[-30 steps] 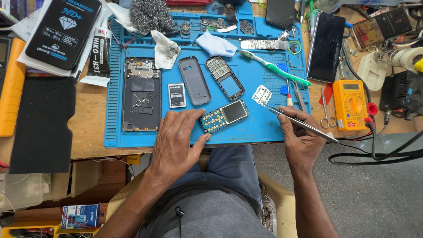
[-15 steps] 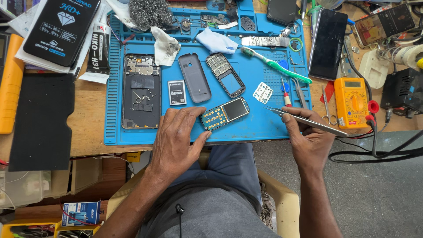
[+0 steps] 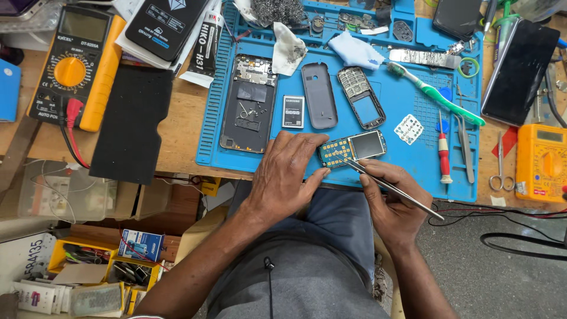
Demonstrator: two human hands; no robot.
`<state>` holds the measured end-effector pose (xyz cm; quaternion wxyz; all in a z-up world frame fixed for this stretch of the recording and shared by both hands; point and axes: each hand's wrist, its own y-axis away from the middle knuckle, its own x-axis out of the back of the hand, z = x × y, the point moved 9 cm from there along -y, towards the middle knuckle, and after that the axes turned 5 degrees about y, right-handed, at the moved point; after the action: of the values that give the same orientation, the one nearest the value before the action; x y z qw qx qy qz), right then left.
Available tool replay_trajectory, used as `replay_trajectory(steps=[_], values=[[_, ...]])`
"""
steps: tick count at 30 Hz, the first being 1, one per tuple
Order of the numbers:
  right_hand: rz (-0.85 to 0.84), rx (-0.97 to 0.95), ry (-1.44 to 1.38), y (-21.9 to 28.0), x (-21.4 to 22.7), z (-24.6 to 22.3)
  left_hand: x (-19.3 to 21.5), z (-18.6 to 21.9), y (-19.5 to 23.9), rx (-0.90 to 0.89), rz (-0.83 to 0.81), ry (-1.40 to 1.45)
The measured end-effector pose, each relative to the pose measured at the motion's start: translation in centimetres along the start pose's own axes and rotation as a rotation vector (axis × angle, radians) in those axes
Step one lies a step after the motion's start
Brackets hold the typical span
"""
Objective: The person cleans a disassembled mobile phone keypad using a spray bottle and a cloth. They apply liquid to the cloth and wipe the keypad surface, then use tweezers to adjust small components and continue wiping.
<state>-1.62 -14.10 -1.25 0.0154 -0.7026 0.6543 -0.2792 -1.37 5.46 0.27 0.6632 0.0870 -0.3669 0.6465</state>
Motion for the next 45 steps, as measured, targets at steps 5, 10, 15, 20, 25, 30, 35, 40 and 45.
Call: replay_trajectory(steps=[5, 10, 15, 20, 25, 30, 35, 40, 45], values=[[-0.001, -0.011, 0.06, -0.1, 0.1, 0.1, -0.1, 0.0, -0.1, -0.019, 0.01, 0.004], [0.004, -0.002, 0.088, -0.1, 0.1, 0.0, -0.2, -0.3, 0.1, -0.006, 0.002, 0.007], [0.0, 0.031, 0.118, -0.1, 0.3, 0.2, -0.4, -0.4, 0.1, -0.003, -0.004, 0.012], [0.012, -0.048, 0.162, 0.2, 0.5, 1.4, -0.6, -0.6, 0.1, 0.004, -0.016, 0.003], [0.094, -0.107, 0.062, 0.7, 1.9, 2.7, -0.6, -0.6, 0.1, 0.011, -0.021, 0.007], [0.169, 0.011, -0.032, 0.2, 4.6, 2.8, -0.2, -0.3, 0.1, -0.013, 0.005, 0.01], [0.195, -0.031, -0.002, 0.2, 6.4, 2.8, -0.2, -0.2, -0.2, -0.013, 0.007, 0.009], [0.029, -0.015, 0.067, 0.6, 2.9, 1.7, -0.2, -0.2, 0.0, -0.017, 0.007, -0.003], [-0.003, -0.046, 0.003, 0.4, 1.4, 1.7, -0.3, -0.4, 0.0, -0.003, -0.001, -0.004]])
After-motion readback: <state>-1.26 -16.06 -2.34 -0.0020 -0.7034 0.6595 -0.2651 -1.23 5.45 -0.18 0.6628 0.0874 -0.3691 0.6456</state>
